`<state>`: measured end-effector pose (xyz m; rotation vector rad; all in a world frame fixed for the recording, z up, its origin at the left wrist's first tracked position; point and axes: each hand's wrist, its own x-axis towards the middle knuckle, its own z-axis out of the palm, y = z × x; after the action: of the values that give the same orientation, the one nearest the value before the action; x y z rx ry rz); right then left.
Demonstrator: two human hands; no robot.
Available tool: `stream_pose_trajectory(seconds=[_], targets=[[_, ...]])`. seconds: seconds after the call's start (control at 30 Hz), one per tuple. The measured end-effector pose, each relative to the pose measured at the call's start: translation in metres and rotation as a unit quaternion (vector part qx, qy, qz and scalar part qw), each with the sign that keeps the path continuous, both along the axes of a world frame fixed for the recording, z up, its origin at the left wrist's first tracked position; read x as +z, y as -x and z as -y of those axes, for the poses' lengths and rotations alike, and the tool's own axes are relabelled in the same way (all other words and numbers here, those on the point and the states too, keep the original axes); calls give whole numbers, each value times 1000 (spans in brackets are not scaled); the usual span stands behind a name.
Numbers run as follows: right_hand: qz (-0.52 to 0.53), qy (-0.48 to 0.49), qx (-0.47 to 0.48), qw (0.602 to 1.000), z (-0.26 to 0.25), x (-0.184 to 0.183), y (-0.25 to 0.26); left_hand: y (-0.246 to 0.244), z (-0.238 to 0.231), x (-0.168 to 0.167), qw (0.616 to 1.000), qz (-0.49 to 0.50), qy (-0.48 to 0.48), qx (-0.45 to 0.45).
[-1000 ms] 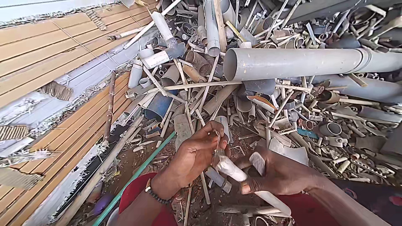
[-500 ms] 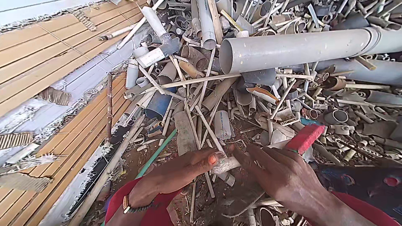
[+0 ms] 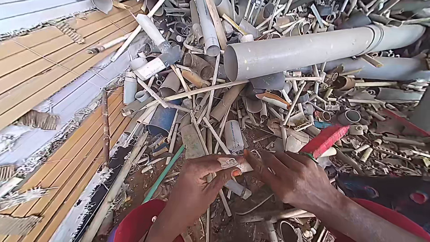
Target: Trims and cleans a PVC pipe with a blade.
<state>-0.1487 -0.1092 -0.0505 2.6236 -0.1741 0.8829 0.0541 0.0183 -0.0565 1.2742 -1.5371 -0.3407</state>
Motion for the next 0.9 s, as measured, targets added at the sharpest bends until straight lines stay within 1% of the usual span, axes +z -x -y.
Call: stream_pose_trajectory(seconds=[0.07, 0.13, 0.17, 0.23, 0.27, 0.3, 0.37, 0.4, 0.43, 0.5, 0.53, 0.57, 0.6, 0.63, 0.7, 0.8, 0.83, 0.87, 0.9], targets=[[-3, -15, 13, 1000, 3, -3, -6, 2, 2, -2, 992, 97, 55, 55], [3, -75, 37, 996, 5, -4, -13, -1, 5, -2, 973, 173, 119, 96], [4, -121, 44, 992, 6, -3, -16, -2, 4, -2, 964, 190, 153, 107], [17, -244, 54, 968, 15, 2, -17, -2, 1, 3, 959, 161, 206, 113], [29, -338, 61, 939, 23, 6, -15, -4, -1, 8, 960, 133, 222, 103], [49, -447, 69, 891, 30, 11, -13, -6, -2, 11, 963, 97, 233, 91], [87, -625, 70, 773, 38, 17, -11, -8, -3, 14, 972, 8, 232, 48], [88, -692, 78, 712, 38, 18, -12, -8, -3, 13, 976, -49, 210, 19], [70, -745, 92, 656, 36, 18, -11, -8, -1, 12, 977, -114, 178, -6], [16, -813, 159, 560, 28, 14, -7, -6, 4, 11, 960, -253, 121, -9], [-2, -827, 190, 529, 21, 12, -6, -6, 6, 12, 941, -323, 97, -3], [-11, -830, 211, 516, 14, 11, -5, -5, 7, 13, 918, -389, 75, 11], [-13, -825, 212, 524, 8, 11, -6, -4, 9, 15, 898, -435, 55, 31], [-8, -813, 202, 546, 4, 12, -7, -4, 11, 16, 884, -464, 40, 45], [29, -793, 180, 582, -1, 15, -9, -6, 13, 19, 875, -482, 8, 48], [81, -756, 149, 632, 2, 19, -10, -6, 16, 28, 847, -520, -16, 111], [89, -738, 131, 656, 6, 21, -10, -7, 16, 30, 850, -509, -33, 127], [91, -709, 113, 690, 9, 23, -9, -8, 16, 30, 856, -495, -40, 143], [87, -667, 98, 734, 12, 23, -8, -8, 16, 29, 866, -475, -38, 153]])
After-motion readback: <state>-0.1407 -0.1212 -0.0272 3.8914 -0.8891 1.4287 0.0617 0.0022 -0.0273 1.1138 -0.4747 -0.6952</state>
